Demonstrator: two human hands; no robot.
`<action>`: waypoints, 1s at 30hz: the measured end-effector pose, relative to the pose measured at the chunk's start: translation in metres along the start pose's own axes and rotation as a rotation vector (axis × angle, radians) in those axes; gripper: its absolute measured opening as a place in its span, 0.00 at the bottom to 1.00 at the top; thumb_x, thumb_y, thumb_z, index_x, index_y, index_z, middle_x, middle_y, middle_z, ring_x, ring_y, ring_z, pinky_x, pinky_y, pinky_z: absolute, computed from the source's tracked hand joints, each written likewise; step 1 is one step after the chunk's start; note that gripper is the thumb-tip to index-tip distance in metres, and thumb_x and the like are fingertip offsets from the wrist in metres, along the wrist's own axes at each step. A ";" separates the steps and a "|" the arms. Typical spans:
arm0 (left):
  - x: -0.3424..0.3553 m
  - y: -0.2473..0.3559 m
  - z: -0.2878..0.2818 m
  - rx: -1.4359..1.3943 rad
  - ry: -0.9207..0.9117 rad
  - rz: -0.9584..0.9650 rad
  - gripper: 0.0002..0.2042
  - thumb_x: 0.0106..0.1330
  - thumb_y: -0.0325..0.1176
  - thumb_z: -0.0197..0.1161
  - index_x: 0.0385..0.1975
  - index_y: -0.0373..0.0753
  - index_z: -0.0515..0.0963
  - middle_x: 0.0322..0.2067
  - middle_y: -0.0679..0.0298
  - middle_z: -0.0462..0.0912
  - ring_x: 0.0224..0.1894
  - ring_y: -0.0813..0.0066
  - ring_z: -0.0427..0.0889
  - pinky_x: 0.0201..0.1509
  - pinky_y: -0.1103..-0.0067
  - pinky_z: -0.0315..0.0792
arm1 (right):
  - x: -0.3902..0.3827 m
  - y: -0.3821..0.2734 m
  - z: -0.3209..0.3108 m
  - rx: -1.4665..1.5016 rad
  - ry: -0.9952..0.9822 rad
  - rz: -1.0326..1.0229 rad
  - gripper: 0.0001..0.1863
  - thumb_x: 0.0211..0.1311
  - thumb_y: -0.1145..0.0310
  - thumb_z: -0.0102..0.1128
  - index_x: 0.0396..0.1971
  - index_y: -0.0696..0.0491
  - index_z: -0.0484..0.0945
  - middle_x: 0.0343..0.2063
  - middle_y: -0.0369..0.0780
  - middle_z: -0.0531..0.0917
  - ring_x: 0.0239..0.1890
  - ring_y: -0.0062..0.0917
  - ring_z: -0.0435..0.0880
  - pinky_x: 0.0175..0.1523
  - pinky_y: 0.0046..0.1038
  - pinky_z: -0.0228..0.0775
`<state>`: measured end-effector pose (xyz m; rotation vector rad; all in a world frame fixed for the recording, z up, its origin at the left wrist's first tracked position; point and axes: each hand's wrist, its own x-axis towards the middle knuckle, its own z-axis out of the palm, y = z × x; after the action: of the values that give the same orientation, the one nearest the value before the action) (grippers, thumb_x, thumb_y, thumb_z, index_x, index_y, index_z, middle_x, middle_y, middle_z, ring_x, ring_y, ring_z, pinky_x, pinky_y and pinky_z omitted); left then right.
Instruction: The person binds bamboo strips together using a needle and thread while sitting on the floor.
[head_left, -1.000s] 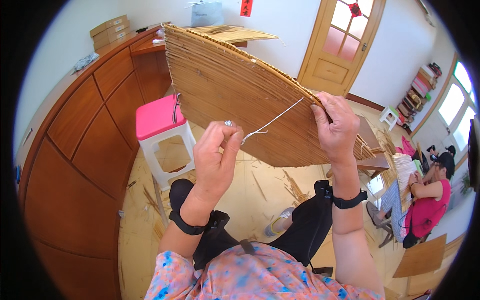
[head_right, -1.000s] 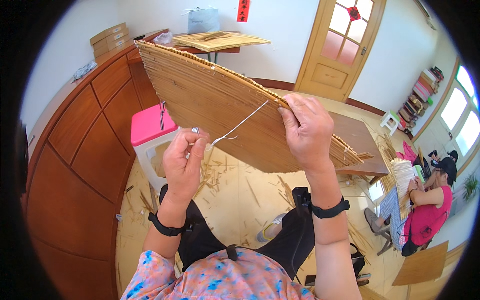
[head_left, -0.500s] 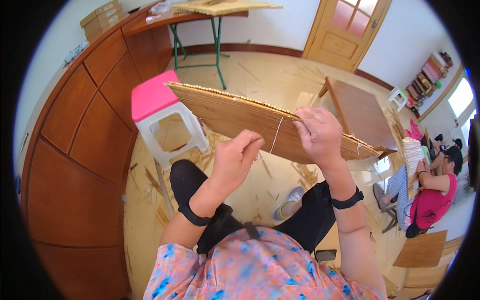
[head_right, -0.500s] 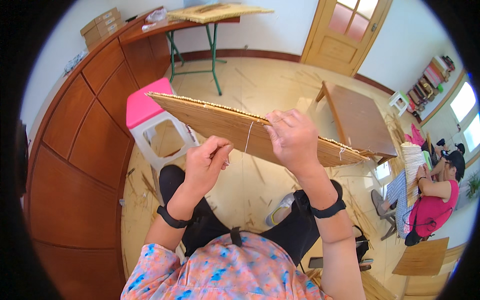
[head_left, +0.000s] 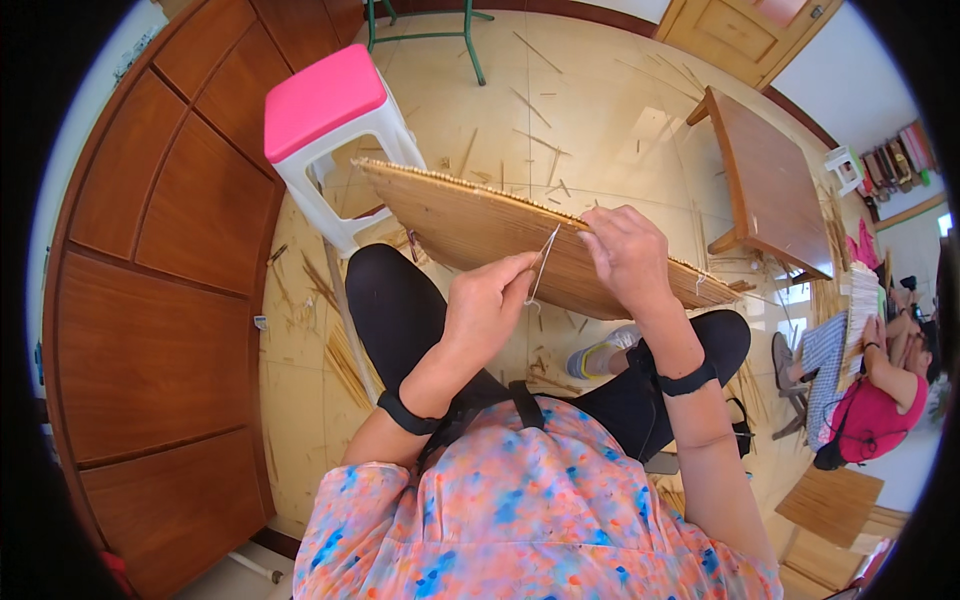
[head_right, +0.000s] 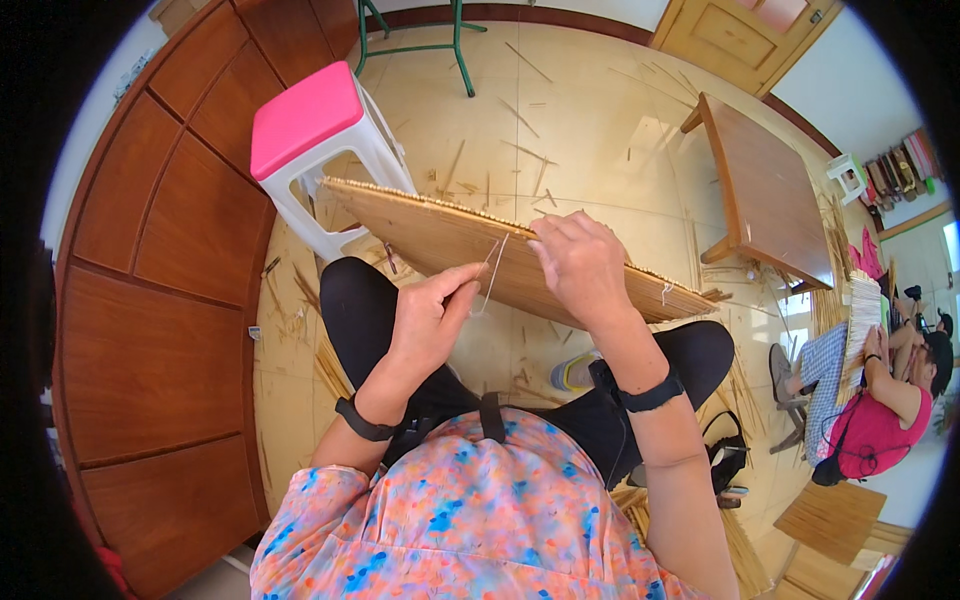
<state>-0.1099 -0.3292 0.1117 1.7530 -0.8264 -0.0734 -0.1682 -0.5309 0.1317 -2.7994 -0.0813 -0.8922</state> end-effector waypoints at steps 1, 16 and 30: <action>-0.002 -0.003 0.003 -0.019 0.025 -0.012 0.11 0.65 0.23 0.59 0.45 0.33 0.80 0.21 0.60 0.80 0.21 0.81 0.76 0.26 0.83 0.70 | 0.000 -0.001 0.001 -0.005 0.015 0.011 0.13 0.46 0.73 0.68 0.35 0.53 0.82 0.33 0.37 0.85 0.35 0.29 0.81 0.38 0.31 0.74; -0.006 -0.012 0.004 -0.028 0.048 -0.056 0.12 0.62 0.21 0.59 0.45 0.34 0.80 0.17 0.61 0.76 0.18 0.83 0.72 0.24 0.84 0.67 | 0.012 -0.022 -0.014 0.063 -0.205 0.131 0.17 0.50 0.68 0.68 0.43 0.51 0.81 0.27 0.40 0.83 0.34 0.33 0.81 0.37 0.33 0.74; -0.007 -0.006 -0.001 -0.030 0.028 -0.047 0.12 0.61 0.20 0.59 0.44 0.32 0.81 0.22 0.55 0.81 0.21 0.77 0.78 0.27 0.81 0.71 | 0.014 -0.013 -0.004 0.237 -0.205 0.097 0.12 0.51 0.68 0.68 0.37 0.52 0.84 0.25 0.41 0.83 0.29 0.34 0.81 0.34 0.32 0.73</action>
<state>-0.1118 -0.3238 0.1041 1.7421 -0.7603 -0.0924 -0.1607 -0.5194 0.1457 -2.6368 -0.0752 -0.5337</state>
